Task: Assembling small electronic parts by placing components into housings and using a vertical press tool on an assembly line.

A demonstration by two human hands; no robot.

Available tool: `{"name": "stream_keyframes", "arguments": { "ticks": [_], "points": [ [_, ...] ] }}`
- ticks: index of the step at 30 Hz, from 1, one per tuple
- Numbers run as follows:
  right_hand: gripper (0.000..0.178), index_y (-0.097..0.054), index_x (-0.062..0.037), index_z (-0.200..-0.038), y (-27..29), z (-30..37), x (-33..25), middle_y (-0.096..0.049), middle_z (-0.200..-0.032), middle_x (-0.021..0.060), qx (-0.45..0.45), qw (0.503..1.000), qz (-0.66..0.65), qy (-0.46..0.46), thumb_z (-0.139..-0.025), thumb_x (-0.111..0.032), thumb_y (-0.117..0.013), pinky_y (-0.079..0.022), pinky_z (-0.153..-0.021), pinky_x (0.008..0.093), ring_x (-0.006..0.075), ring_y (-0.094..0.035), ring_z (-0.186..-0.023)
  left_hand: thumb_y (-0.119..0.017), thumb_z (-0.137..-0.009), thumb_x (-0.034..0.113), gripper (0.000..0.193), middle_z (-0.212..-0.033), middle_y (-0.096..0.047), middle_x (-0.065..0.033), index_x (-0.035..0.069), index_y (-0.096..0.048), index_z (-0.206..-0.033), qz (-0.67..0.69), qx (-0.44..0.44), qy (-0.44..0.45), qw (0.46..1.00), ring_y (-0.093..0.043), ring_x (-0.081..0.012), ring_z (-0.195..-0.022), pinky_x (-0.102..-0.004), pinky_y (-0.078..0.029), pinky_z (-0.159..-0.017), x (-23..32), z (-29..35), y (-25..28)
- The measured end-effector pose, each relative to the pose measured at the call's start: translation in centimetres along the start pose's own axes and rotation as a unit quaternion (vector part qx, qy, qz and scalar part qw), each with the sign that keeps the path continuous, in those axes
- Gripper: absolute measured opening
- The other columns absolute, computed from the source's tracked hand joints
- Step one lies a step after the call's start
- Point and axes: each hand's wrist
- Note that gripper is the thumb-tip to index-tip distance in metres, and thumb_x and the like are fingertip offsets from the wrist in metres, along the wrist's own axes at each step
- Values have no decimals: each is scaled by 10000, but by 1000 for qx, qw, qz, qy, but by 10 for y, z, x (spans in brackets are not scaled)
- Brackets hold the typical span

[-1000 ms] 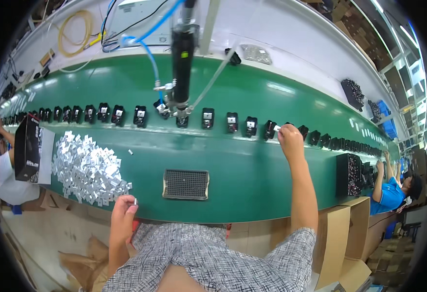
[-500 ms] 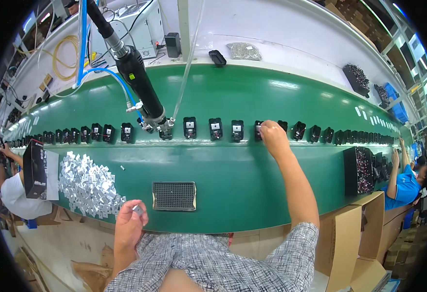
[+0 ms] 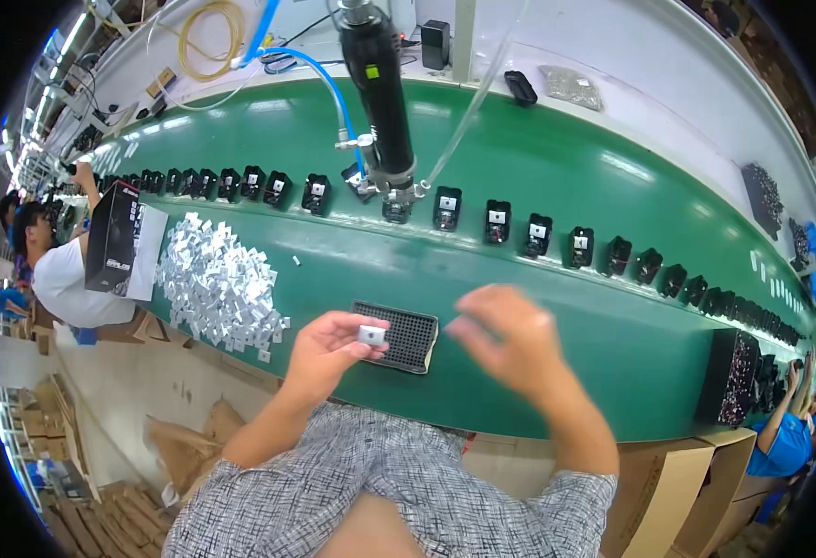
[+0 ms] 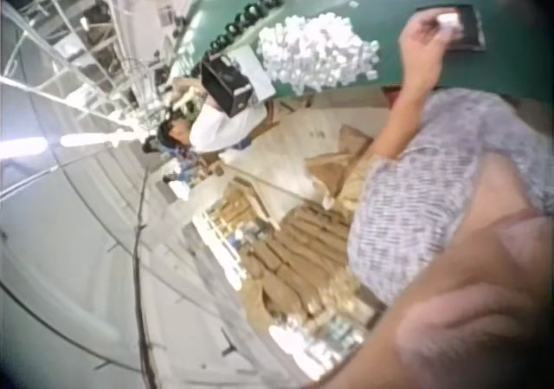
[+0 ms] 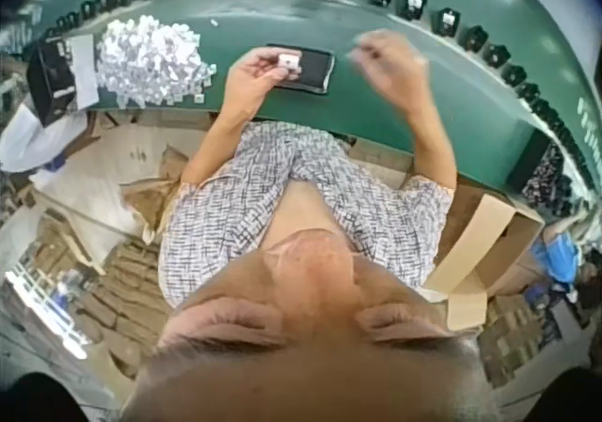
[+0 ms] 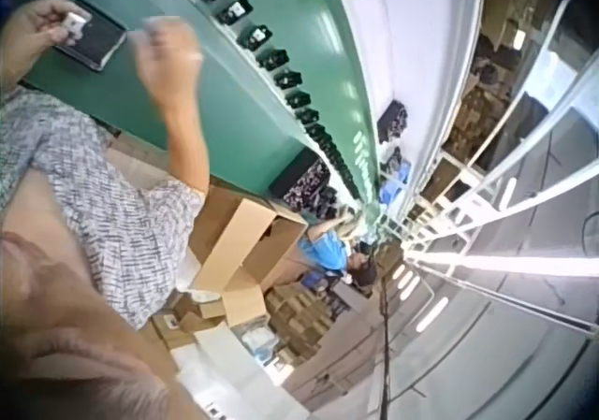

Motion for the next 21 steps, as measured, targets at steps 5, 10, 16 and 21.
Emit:
{"name": "stream_keyframes", "arguments": {
  "ticks": [5,10,16,21],
  "points": [
    [218,-729,-33,-979,-42,15,-27,-736,-1058,67,-8,996,-66,63,-778,-26,-812,-582,-723,315,225,-711,-872,-646,-892,-124,362,-1192,-701,-156,-42,-624,-1244,-23,-35,-8,999,-711,-214,-989,-280,-583,-929,-17,-7,-10],
    [238,-743,-43,-965,-48,25,-22,-743,-1056,77,-13,997,-41,67,-749,-2,-833,-582,-701,297,208,-717,-856,-648,-887,-133,381,-1117,-702,-142,-28,-629,-1252,-42,-49,-64,996,-702,-210,-987,-282,-586,-912,-37,-11,-11],
    [238,-749,-55,-942,13,22,44,-752,-1006,40,96,969,208,87,-726,22,-813,-577,-686,305,193,-706,-797,-624,-913,-109,336,-954,-699,-117,-12,-641,-1234,-21,9,-14,1000,-700,-192,-903,-285,-591,-843,-3,2,-18],
    [79,-723,-38,-874,139,36,165,-733,-980,83,101,912,393,-58,-809,5,-724,-559,-712,353,267,-675,-785,-598,-962,-20,257,-726,-619,-41,3,-626,-1217,-163,122,-49,978,-611,-159,-641,-257,-551,-717,-2,14,55]
  ]
}}
Point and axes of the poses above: each hand's wrist, its own z-axis away from the middle knuckle, its own y-axis out of the back of the hand, x = y × z
